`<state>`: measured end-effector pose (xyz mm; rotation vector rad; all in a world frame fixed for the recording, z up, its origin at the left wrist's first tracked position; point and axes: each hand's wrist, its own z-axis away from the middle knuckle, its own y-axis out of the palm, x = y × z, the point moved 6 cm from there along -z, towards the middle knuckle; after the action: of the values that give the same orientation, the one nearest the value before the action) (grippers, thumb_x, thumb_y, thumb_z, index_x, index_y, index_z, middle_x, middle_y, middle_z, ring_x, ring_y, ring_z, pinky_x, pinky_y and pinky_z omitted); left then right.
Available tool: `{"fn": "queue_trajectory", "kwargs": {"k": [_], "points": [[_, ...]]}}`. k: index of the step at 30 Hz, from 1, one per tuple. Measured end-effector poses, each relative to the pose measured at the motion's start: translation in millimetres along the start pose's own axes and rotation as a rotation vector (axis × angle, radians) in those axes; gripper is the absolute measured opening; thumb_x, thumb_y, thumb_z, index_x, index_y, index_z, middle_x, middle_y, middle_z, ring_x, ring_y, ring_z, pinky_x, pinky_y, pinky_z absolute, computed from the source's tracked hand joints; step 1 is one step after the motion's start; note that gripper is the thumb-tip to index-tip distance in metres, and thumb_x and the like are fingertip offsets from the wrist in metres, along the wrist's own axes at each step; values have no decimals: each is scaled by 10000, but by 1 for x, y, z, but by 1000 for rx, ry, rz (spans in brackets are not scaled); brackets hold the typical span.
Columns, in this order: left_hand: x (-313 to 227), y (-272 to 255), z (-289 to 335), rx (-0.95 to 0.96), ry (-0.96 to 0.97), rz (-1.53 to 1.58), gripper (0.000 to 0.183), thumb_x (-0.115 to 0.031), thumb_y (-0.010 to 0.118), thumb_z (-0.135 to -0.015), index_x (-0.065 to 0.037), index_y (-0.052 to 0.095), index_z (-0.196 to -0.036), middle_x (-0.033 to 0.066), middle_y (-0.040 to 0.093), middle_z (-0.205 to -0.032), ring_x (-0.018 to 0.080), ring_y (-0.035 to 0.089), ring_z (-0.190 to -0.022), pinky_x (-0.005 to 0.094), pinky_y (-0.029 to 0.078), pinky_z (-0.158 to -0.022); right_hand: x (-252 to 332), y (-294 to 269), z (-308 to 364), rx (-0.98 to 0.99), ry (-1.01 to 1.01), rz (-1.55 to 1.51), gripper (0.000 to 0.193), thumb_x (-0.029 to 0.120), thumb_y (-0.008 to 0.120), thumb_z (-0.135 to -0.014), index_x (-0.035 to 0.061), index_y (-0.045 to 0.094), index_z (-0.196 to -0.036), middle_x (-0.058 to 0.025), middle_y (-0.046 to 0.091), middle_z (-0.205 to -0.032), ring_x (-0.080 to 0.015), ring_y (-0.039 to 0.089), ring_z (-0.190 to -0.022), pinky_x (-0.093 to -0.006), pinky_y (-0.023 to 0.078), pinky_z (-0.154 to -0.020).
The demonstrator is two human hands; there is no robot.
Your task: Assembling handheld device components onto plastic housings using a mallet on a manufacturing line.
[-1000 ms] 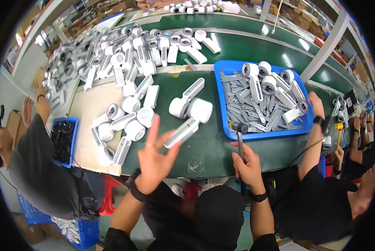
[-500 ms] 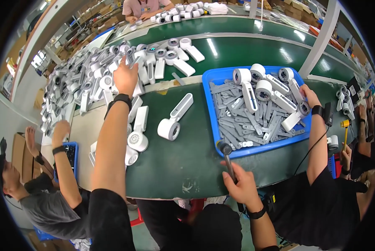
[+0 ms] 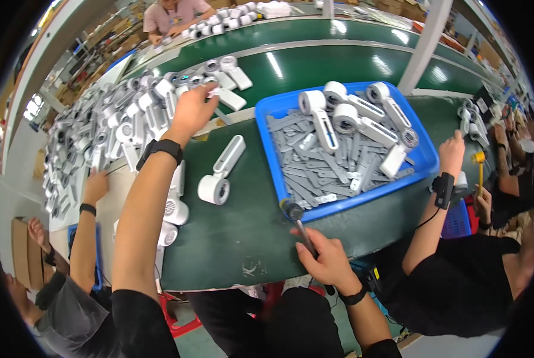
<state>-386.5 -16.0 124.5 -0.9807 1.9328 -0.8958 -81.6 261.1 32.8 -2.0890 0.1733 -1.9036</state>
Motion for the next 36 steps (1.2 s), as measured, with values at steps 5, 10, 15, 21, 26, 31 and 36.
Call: {"fn": "queue_trajectory", "kwargs": {"k": [5,10,15,21,26,31,36], "points": [[-147,57,6,268,356,321,498,-23,659,-862,-104,664,-1353,187,660,-1358,357,628,-1254,425,485,-1099,-15,-7,7,-17,72,-87,317,107,650,-971,49,648,-1282,-38,490,-589,-95,458,-508,-296,389,-517],[-203,106,8,262,676,6,539,1,710,-783,-94,677,-1313,171,523,-1517,378,443,-1448,474,356,-1221,-15,-4,4,-18,27,-84,282,113,602,-1016,50,626,-1290,41,553,-563,-59,551,-444,-249,404,-448],[-208,100,-9,223,863,-213,434,-131,796,-787,-49,695,-1202,153,641,-1350,347,529,-1363,478,357,-1217,-17,4,4,-7,27,-60,287,119,594,-1022,47,620,-1299,41,554,-568,-60,557,-446,-254,412,-445],[-155,-9,-18,108,515,81,333,-235,701,-963,-3,657,-1198,208,693,-1118,390,648,-1083,448,517,-950,-12,1,5,-29,68,-215,258,109,560,-1040,37,615,-1282,30,548,-562,-54,531,-442,-239,394,-435],[-146,-99,74,150,139,230,363,-261,632,-1034,10,567,-1267,191,643,-1181,345,640,-1106,395,495,-969,-14,-11,9,-116,147,-333,239,107,534,-1057,15,580,-1273,15,534,-555,-65,487,-421,-248,365,-421],[-134,-102,211,246,80,242,348,-90,647,-994,-2,534,-1311,183,608,-1064,318,613,-1007,405,500,-888,-16,1,1,-87,148,-379,210,149,511,-1087,25,550,-1252,7,515,-570,-77,470,-415,-248,373,-426],[-164,-40,273,218,262,-24,357,-163,684,-932,-38,630,-1262,121,584,-986,326,598,-953,474,459,-975,-18,1,3,39,149,-435,337,136,603,-1051,9,552,-1359,41,461,-582,-52,455,-423,-217,331,-404]]}}
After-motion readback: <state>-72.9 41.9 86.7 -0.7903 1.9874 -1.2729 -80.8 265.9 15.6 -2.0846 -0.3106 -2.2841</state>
